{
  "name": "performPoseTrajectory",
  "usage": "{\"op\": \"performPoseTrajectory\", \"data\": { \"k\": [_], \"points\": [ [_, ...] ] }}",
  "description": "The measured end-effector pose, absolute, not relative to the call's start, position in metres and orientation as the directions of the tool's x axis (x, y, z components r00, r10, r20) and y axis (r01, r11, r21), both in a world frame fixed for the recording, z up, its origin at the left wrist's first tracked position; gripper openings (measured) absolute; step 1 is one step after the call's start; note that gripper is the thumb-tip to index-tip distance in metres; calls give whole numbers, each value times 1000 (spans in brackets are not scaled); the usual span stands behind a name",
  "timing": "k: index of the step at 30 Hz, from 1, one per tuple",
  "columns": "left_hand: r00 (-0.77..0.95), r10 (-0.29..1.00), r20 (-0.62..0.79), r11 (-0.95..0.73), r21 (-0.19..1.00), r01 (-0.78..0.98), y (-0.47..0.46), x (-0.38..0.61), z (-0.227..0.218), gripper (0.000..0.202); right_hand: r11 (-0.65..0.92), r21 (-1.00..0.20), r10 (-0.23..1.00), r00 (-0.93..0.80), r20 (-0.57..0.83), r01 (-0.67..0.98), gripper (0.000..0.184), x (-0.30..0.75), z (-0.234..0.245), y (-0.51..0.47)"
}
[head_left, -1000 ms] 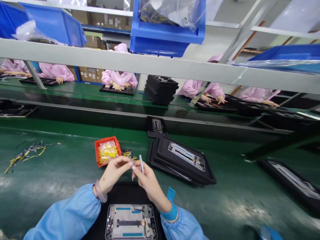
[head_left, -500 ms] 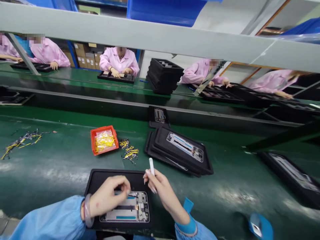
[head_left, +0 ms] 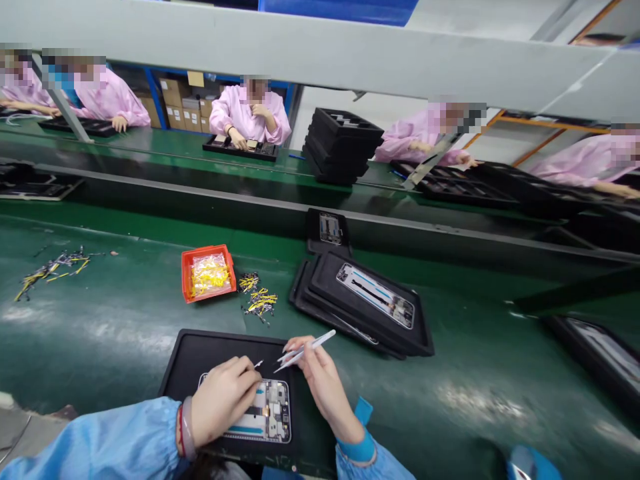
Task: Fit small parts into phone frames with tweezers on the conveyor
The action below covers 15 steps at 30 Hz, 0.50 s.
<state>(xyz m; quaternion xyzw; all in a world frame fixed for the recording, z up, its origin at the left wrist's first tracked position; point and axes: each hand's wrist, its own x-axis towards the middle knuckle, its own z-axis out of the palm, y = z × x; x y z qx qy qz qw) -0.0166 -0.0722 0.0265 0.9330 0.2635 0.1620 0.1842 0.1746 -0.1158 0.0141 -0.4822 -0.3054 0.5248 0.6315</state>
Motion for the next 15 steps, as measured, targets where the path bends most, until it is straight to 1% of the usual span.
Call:
{"op": "performPoseTrajectory", "data": {
  "k": [2, 5, 10, 15],
  "points": [
    [801, 562, 207, -784, 440, 437, -72, -17, 26, 19, -2, -950, 973, 220, -74, -311, 31, 173, 11, -120],
    [804, 561, 197, -784, 439, 440, -72, -20, 25, 19, -8, -966, 981, 187, -58, -259, 25, 172, 7, -126],
    [783, 595, 183, -758, 451, 470, -70, -19, 26, 19, -41, -976, 979, 186, -82, -212, 27, 172, 5, -132],
    [781, 609, 142, -737, 466, 490, -67, -16, 25, 19, -30, -998, 978, 204, -42, -58, 32, 170, 8, -135]
  ]
}}
